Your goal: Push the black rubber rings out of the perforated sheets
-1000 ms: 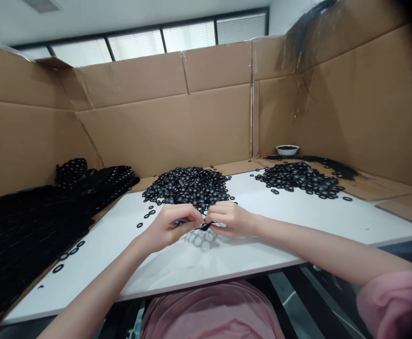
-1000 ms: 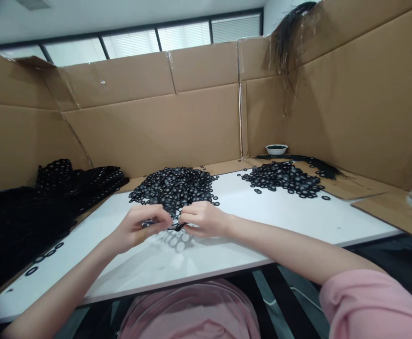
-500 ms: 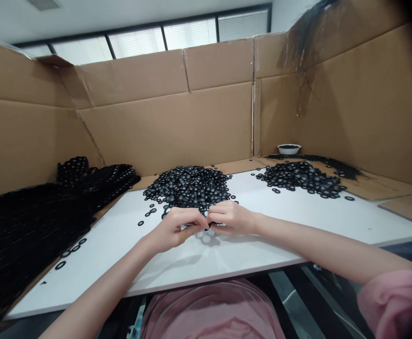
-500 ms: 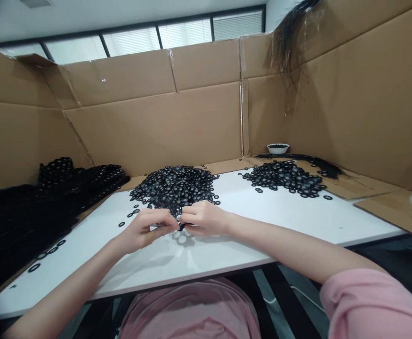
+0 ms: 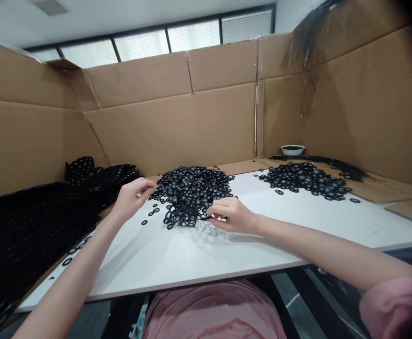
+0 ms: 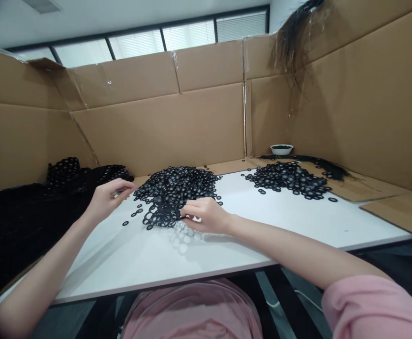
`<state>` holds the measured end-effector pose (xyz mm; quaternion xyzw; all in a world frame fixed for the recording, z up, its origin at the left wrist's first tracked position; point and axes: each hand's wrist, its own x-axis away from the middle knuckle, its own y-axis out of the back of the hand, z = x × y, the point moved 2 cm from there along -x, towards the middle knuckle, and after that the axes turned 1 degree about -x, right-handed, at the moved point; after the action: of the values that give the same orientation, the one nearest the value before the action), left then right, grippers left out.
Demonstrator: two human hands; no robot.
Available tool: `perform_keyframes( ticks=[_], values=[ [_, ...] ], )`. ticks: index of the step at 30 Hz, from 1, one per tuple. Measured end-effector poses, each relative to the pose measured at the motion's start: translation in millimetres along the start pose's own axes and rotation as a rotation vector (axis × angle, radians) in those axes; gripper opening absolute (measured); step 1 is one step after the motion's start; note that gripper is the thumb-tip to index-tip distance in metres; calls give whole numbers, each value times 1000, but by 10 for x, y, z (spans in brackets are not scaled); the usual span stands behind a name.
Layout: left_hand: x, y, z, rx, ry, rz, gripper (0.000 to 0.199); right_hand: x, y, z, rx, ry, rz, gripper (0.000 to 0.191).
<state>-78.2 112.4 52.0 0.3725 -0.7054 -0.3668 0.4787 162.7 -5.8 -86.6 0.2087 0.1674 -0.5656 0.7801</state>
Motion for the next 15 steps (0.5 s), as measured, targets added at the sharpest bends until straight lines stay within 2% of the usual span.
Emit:
perform_keyframes(
  ticks=[3,6,10,15],
  values=[
    [21,-53,358,-288,29,91,26,12,-46,40,-75,-46,11,5],
    [63,-120,589,-389,77,158,27,27,-49,44,-133,-178,2,7],
    [93,-149,722,-378,164,228,31,1,5,42,-248,-290,-31,7],
    [104,-170,749,-280,220,304,50,-48,50,48,-439,-360,-41,14]
  ],
)
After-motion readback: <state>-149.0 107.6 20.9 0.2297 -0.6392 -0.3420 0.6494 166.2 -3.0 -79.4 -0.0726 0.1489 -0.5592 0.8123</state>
